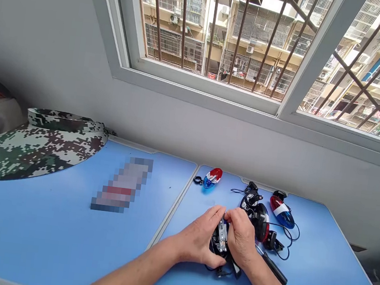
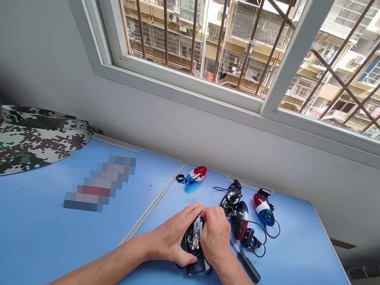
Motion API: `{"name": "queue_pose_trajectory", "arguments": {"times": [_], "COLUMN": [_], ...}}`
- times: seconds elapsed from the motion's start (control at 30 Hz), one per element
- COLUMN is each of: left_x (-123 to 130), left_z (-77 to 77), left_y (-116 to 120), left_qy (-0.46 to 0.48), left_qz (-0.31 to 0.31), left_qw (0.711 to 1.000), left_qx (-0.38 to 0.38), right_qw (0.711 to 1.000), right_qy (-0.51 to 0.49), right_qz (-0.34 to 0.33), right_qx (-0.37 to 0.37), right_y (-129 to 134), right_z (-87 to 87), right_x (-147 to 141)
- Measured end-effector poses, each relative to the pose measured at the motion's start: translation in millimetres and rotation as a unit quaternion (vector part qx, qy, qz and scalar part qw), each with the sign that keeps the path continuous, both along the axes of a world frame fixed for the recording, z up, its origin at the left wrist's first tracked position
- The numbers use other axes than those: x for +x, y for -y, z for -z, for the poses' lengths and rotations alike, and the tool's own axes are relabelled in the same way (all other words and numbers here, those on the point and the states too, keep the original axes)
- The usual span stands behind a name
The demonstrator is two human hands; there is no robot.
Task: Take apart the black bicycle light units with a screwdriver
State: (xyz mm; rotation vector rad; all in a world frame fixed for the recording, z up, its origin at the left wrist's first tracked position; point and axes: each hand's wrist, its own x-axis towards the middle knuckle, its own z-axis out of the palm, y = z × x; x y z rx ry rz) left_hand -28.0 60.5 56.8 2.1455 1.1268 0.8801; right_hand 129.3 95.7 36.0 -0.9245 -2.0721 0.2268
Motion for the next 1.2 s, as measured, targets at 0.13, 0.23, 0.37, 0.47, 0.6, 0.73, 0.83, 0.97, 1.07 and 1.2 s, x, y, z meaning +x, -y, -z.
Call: {"name": "queue_pose_trajectory", "arguments": {"times": [0.13, 0.23, 0.37, 0.47, 0.6, 0.73, 0.83, 0.97, 1.07, 1.2], "left_x": [0.2, 0.3, 0.3, 0.2, 0.1, 0.3, 0.3, 0.2, 0.2, 0.3], "left_z": [-1.5, -1.3, 0.0, 0.8, 0.4, -2.2, -3.9, -4.8, -4.6, -3.8], "left_y": [0.6, 0.5, -0.1, -0.2, 0.2, 0.7, 0.9, 1.0, 0.9, 0.6], "left_qy": [-0.011, -0.016, -0.014, -0.012, -0.015, -0.022, -0.024, -0.024, -0.027, -0.022], "left_qz": [-0.004, -0.006, -0.002, -0.001, 0.000, -0.001, 0.000, 0.002, 0.002, 0.003], "left_qw": [1.000, 1.000, 1.000, 1.000, 1.000, 1.000, 1.000, 1.000, 0.999, 1.000], "left_qx": [-0.006, -0.009, -0.003, 0.003, 0.003, -0.011, -0.014, -0.014, -0.017, -0.017], "right_qw": [1.000, 1.000, 1.000, 1.000, 1.000, 1.000, 1.000, 1.000, 0.999, 0.999], "right_qy": [0.001, -0.009, -0.013, -0.009, -0.006, -0.011, -0.013, -0.014, -0.016, -0.016], "right_qz": [0.017, 0.019, 0.020, 0.018, 0.017, 0.016, 0.014, 0.020, 0.027, 0.029], "right_qx": [-0.017, -0.023, -0.015, -0.008, -0.009, -0.009, -0.007, -0.006, -0.006, -0.010], "right_y": [-1.2, -1.5, -0.7, -0.6, -0.9, -0.5, 0.0, 1.0, 1.8, 2.3], "right_z": [0.4, 0.8, 0.4, 0.5, 1.4, 1.9, 1.8, 1.2, 0.7, 0.0], "right_x": [-1.7, -2.6, -1.4, -0.1, 0.1, -0.7, -0.9, -0.9, -1.0, -1.0]}}
